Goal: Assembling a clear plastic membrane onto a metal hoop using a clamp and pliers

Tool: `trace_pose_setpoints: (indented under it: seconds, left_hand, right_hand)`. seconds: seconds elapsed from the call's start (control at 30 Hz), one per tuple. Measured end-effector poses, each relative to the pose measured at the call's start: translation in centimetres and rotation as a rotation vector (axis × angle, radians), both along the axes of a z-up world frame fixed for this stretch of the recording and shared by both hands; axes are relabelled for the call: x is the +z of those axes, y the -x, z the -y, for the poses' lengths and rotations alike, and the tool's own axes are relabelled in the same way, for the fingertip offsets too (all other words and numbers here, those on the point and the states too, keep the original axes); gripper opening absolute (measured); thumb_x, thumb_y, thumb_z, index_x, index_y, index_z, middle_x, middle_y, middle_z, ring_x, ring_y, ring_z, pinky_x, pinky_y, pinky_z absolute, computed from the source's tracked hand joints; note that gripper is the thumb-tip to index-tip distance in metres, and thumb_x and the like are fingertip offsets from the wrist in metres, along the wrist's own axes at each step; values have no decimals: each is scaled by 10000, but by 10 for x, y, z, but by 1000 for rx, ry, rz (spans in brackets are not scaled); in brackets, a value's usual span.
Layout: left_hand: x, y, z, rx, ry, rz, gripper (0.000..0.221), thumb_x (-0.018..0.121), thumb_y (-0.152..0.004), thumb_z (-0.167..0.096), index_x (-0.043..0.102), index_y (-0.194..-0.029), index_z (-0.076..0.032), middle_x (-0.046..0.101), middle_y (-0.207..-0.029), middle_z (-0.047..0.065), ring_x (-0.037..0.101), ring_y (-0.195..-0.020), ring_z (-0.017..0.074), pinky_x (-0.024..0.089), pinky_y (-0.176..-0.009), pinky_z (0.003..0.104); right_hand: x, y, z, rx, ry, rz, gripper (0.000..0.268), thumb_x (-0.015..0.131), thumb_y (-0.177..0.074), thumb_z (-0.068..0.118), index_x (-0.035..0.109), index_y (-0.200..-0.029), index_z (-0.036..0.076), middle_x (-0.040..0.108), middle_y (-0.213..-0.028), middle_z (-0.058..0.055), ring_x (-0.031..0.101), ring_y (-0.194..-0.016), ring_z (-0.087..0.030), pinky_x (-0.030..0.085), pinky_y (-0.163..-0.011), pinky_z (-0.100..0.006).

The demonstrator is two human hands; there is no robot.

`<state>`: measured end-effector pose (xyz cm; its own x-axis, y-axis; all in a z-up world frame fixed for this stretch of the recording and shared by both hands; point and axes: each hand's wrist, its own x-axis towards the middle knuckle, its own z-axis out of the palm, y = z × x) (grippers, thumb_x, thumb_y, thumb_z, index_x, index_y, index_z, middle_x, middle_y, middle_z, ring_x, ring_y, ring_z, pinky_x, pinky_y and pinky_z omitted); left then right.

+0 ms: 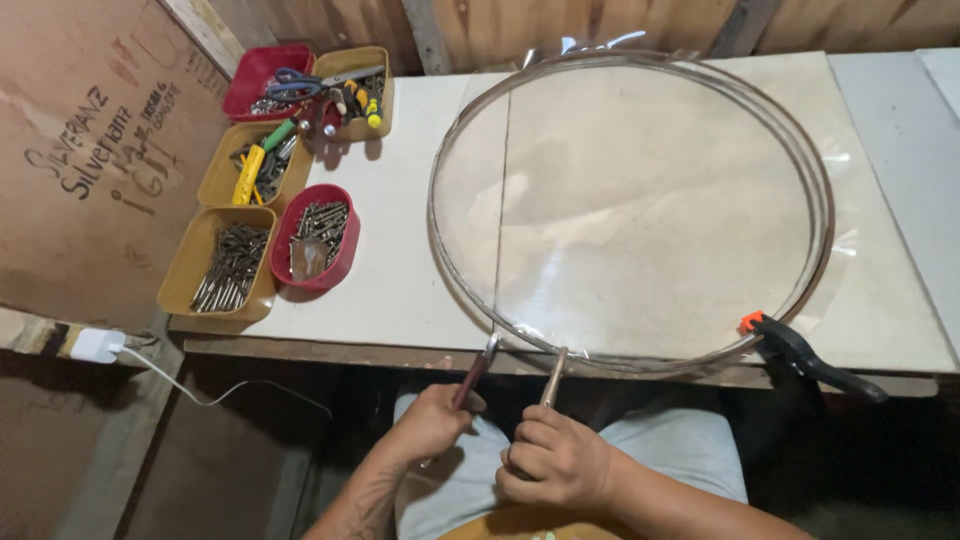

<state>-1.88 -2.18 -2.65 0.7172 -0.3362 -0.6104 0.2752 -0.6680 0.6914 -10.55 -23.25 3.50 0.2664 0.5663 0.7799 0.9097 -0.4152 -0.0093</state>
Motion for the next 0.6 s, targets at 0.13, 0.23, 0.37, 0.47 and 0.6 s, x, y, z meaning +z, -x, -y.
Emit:
trace_pose_setpoints:
  seconds: [0.13, 0.23, 0.37, 0.47, 0.6]
  left_hand:
    - [-12, -3, -8, -77, -58, 49, 396, 729, -668, -104, 781, -1058, -145, 802, -1035, -41, 721, -958, 96, 523, -901, 227]
    - [-16, -6, -10, -127, -70, 88, 403, 697, -698, -119, 758, -1094, -162, 781, -1052, -42, 704, -960, 105, 509, -887, 234]
    - [-13, -3, -6, -213, -62, 109, 486, 604, -673, -116, 755, -1132, -162, 785, -1059, -18, 707, -954, 128, 508, -866, 242]
    - [-22, -5, -4, -236, -19, 133, 528, 570, -662, -112, 743, -1160, -147, 783, -1121, 12, 715, -1027, 150, 506, -921, 252]
    - [-8, -9, 5, -136, 72, 151, 195, 655, -648, -97, 693, -832, -43, 620, -663, 139, 693, -747, 327, 543, -710, 402]
  right_hand:
    - [-6, 0, -2, 19, 40, -35, 180, 573, -1030, 52, 554, -857, 99, 507, -771, -67, 450, -616, -230, 480, -705, -377]
    - [-5, -4, -4, 46, 30, -43, 167, 567, -1026, 41, 538, -864, 69, 452, -733, -74, 421, -596, -229, 460, -657, -379]
    - [-14, -1, -3, 17, 44, -20, 127, 615, -1008, 87, 560, -893, 81, 502, -766, -70, 481, -634, -233, 495, -685, -387]
    - [-18, -1, -1, 18, 76, -29, 103, 628, -1009, 73, 575, -921, 82, 496, -758, -73, 497, -657, -239, 507, -715, -394]
    - [-37, -4, -9, -22, -81, 86, 180, 621, -1000, 50, 662, -838, 116, 468, -687, -61, 518, -584, -225, 550, -642, -409]
